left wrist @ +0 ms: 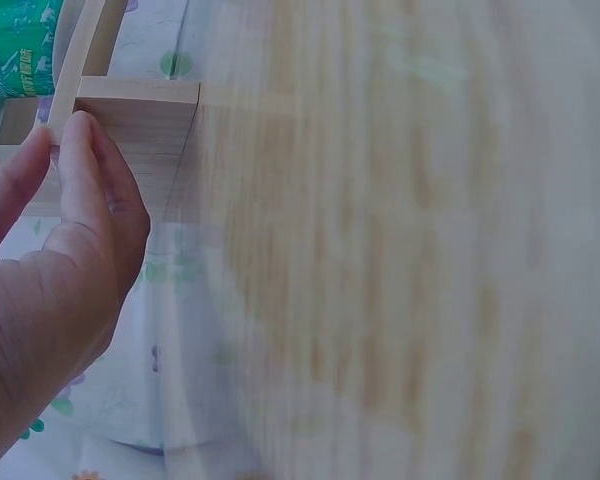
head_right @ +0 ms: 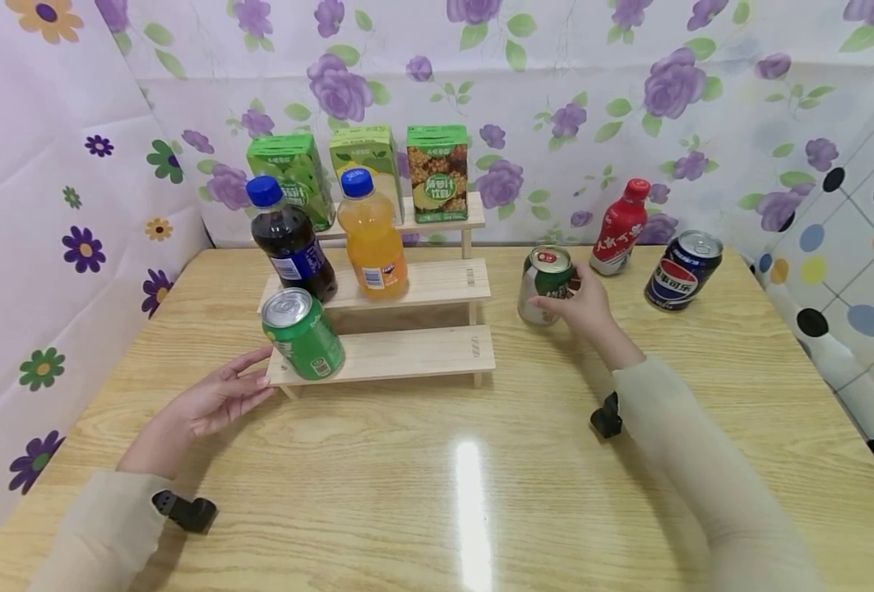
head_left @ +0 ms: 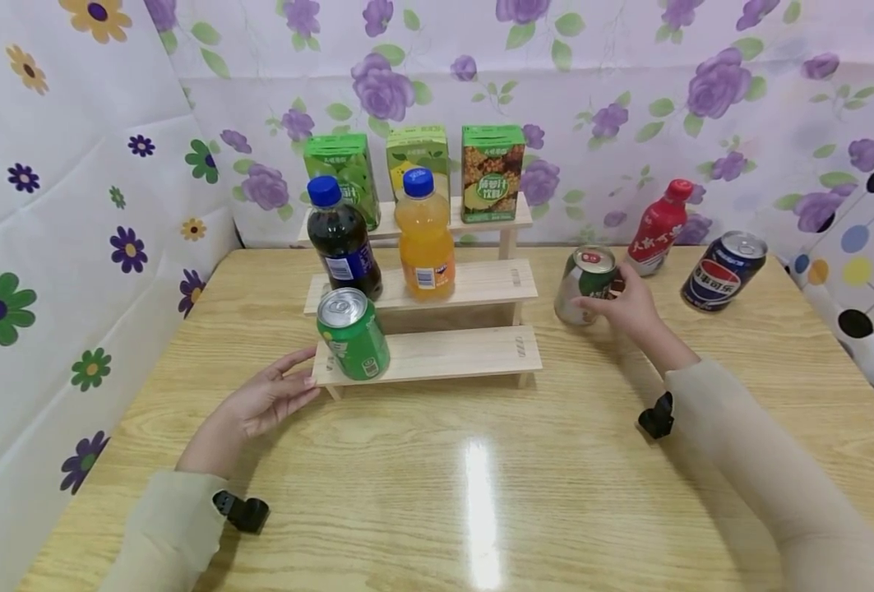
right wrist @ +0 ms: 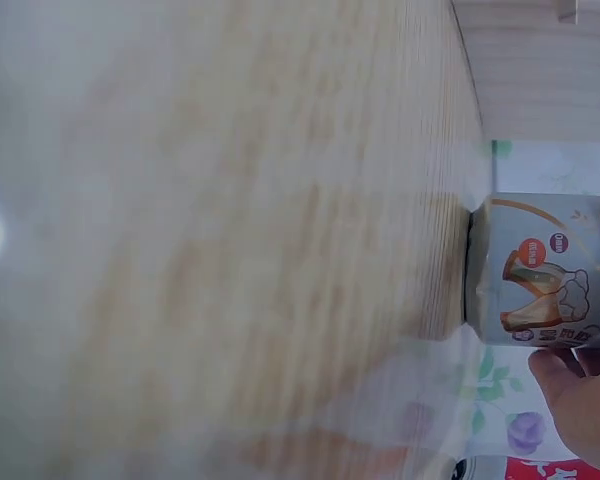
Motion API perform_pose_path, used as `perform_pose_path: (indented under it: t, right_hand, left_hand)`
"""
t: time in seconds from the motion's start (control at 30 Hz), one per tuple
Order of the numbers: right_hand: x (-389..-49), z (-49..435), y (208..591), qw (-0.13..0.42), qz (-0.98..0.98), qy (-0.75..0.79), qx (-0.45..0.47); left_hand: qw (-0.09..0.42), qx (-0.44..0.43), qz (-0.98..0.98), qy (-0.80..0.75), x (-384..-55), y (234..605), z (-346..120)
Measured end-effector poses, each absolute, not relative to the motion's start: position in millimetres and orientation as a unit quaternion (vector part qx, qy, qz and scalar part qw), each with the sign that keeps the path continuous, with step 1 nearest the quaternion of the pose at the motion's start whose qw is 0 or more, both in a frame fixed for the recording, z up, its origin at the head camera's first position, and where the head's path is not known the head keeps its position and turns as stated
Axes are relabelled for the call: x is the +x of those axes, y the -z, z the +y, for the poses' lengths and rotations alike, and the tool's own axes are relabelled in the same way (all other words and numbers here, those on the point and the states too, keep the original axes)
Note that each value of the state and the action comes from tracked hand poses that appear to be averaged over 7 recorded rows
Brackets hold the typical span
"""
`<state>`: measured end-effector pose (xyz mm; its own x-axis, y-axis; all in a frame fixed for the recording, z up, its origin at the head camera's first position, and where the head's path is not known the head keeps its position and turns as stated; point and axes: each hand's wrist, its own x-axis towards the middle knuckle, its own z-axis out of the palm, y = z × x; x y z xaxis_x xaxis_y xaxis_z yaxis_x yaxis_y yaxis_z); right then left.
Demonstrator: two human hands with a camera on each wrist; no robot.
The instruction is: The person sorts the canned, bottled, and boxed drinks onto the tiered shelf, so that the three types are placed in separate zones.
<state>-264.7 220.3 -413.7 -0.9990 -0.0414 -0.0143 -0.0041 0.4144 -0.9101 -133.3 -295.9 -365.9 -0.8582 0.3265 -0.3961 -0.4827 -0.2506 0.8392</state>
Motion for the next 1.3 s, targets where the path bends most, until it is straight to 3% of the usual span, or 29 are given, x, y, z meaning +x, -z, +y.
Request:
perform_pose_path:
  t: [0.33,0.7,1.03,1.3]
  right_hand:
    - [-249.4,223.8,411.7,0.019,0.857,0.515,-0.025]
    - [-234.6,223.0,414.7,-0.032,0.862,0.499,-0.084]
    - [-219.5,224.2,409.7,0.008,0.86,0.505,-0.075]
    - [-208.6,217.3,392.1,-0.017,0.862,0.499,-0.091]
  left_hand:
    - [0.256,-0.075,0.552,-0.79,-133.0,364.3,-295.3]
    - [0.253,-0.069,0.557,-0.788,-132.6,365.0,-295.9]
    - [0.257,-0.06,0.565,-0.782,-132.4,365.2,-294.8]
    - [0.255,-0.068,0.562,-0.784,-133.2,364.7,-295.4]
